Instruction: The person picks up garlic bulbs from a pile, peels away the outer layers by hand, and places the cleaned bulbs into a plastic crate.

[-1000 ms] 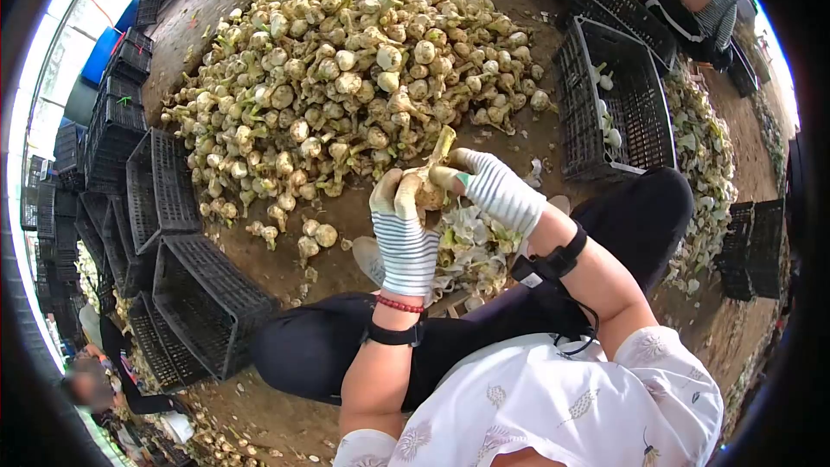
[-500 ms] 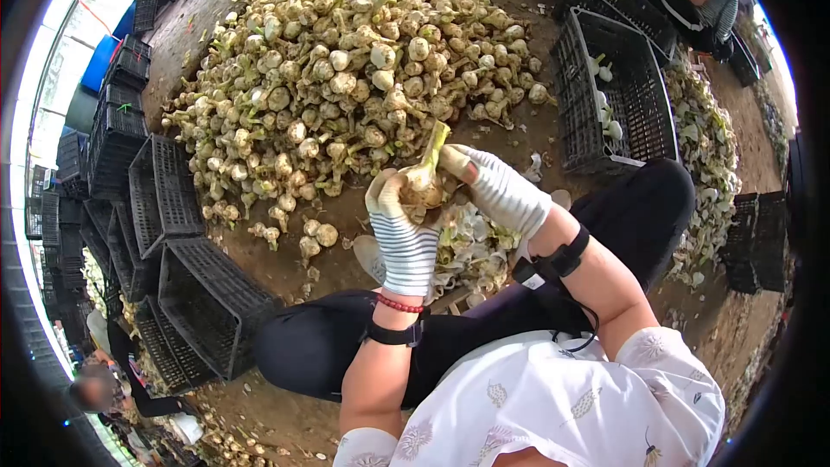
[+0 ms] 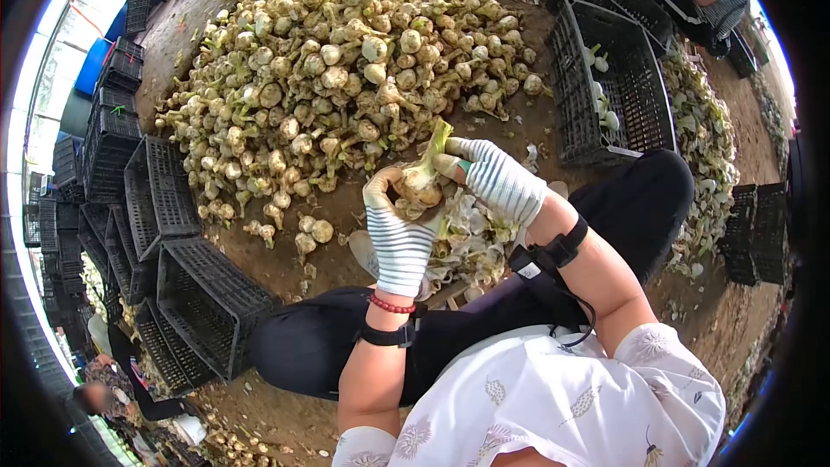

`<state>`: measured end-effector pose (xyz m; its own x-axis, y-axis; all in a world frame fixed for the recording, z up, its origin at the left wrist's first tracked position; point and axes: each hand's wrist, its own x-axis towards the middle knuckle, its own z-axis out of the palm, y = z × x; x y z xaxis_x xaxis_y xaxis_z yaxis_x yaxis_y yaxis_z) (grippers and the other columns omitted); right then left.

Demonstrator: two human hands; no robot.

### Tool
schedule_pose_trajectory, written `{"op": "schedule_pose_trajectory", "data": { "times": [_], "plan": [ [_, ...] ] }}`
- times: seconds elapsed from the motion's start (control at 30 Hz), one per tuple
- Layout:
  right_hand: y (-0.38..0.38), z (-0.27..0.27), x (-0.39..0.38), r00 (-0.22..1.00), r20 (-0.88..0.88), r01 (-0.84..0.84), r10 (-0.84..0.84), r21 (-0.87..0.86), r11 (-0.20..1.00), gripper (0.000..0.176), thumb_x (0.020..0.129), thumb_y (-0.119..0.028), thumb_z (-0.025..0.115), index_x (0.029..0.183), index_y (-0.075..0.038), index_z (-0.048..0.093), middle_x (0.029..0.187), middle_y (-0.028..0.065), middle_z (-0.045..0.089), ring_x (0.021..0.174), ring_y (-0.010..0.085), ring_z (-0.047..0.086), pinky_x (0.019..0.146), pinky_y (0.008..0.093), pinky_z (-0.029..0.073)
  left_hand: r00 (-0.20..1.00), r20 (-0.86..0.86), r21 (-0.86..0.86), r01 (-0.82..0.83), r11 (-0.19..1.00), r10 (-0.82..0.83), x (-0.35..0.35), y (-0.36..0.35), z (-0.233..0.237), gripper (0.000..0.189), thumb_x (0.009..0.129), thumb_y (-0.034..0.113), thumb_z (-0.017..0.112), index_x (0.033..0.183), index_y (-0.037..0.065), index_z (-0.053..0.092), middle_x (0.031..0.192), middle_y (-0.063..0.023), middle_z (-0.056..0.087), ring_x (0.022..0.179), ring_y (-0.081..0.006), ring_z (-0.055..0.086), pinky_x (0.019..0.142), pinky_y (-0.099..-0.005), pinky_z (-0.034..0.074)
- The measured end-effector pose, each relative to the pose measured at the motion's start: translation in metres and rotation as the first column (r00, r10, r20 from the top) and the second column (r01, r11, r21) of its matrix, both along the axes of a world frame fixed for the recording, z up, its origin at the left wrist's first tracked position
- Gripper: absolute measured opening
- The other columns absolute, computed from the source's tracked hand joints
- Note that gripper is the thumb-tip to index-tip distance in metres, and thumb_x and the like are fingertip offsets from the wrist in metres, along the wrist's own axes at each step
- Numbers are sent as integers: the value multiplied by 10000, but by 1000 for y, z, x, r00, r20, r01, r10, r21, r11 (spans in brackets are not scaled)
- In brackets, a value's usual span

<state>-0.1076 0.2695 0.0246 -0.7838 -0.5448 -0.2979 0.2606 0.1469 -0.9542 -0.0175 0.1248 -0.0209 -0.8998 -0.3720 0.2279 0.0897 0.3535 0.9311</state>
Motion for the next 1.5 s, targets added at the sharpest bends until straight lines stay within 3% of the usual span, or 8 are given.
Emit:
{"op": "schedule_pose_trajectory", "data": {
  "times": [0.17, 0.37, 0.5, 0.6, 0.83, 1.0, 1.17, 1.5],
  "plan": [
    [7, -31, -6, 999, -46, 17, -16, 28, 999, 264, 971, -168, 594, 1137, 25, 666, 836, -21, 643, 751, 68, 525, 692, 248, 468, 997, 47, 236, 41, 971, -54, -1, -7, 15, 674, 716, 105, 860, 1252, 40, 455, 1188, -108, 551, 1042, -201, 581, 947, -343, 503],
    [19, -15, 8, 959, 284, 58, 21, -268, 962, 230, 949, -141, 640, 1110, 15, 690, 867, -10, 671, 734, 46, 560, 663, 240, 478, 901, 275, 950, -202, 236, -337, -5, -11, 22, 603, 950, 600, 488, 1240, 77, 564, 1069, -86, 656, 890, -201, 638, 798, -345, 530],
    [18, -19, 7, 908, 407, 195, -101, -197, 961, 245, 957, -138, 624, 1152, 0, 680, 847, -5, 670, 709, 58, 567, 632, 243, 481, 962, 223, 165, -193, 967, 154, -18, -14, -24, 335, 980, 299, 638, 1176, 34, 582, 961, -75, 635, 832, -131, 579, 712, -273, 515],
    [19, -24, 11, 998, -58, -5, 11, 113, 994, 250, 953, -109, 590, 1167, -10, 674, 807, -9, 654, 696, 62, 549, 626, 236, 471, 999, 27, 107, -44, 993, 42, -18, 4, 10, 304, 877, 170, 773, 1108, 30, 632, 956, -39, 631, 807, -146, 576, 767, -299, 502],
    [66, -59, -3, 932, 257, 259, -254, 17, 966, 276, 950, -73, 590, 1201, 28, 644, 908, 24, 688, 771, 101, 593, 718, 261, 505, 928, 307, 611, -362, 704, 211, -11, -39, 1, 313, 950, 341, 683, 1080, 56, 664, 967, 6, 647, 864, -113, 551, 780, -272, 457],
    [49, -64, -10, 891, -389, 58, 236, 611, 790, 466, 955, -208, 609, 1361, -6, 502, 1198, 257, 612, 1096, 380, 610, 902, 399, 513, 979, 172, 364, -163, 917, 106, -9, -23, 14, 204, 978, 235, 650, 1084, 61, 649, 1006, -10, 635, 884, -94, 550, 777, -262, 473],
    [-3, -3, 3, 671, -698, 129, 252, 444, 887, 290, 950, -209, 609, 1181, -36, 636, 882, 164, 654, 781, 319, 654, 702, 393, 527, 999, -21, -36, -43, 998, 42, -6, -6, 19, 184, 958, 88, 646, 1131, 25, 636, 1063, -76, 616, 962, -171, 597, 853, -304, 499],
    [5, -16, -7, 650, -704, 222, 286, 536, 815, 141, 839, -58, 619, 976, -38, 638, 865, 151, 635, 804, 343, 632, 735, 399, 524, 997, -71, -222, -11, 975, -5, 3, -5, 30, 226, 852, -30, 712, 1061, 53, 701, 1030, -76, 643, 971, -205, 628, 853, -315, 509]
  ]
}}
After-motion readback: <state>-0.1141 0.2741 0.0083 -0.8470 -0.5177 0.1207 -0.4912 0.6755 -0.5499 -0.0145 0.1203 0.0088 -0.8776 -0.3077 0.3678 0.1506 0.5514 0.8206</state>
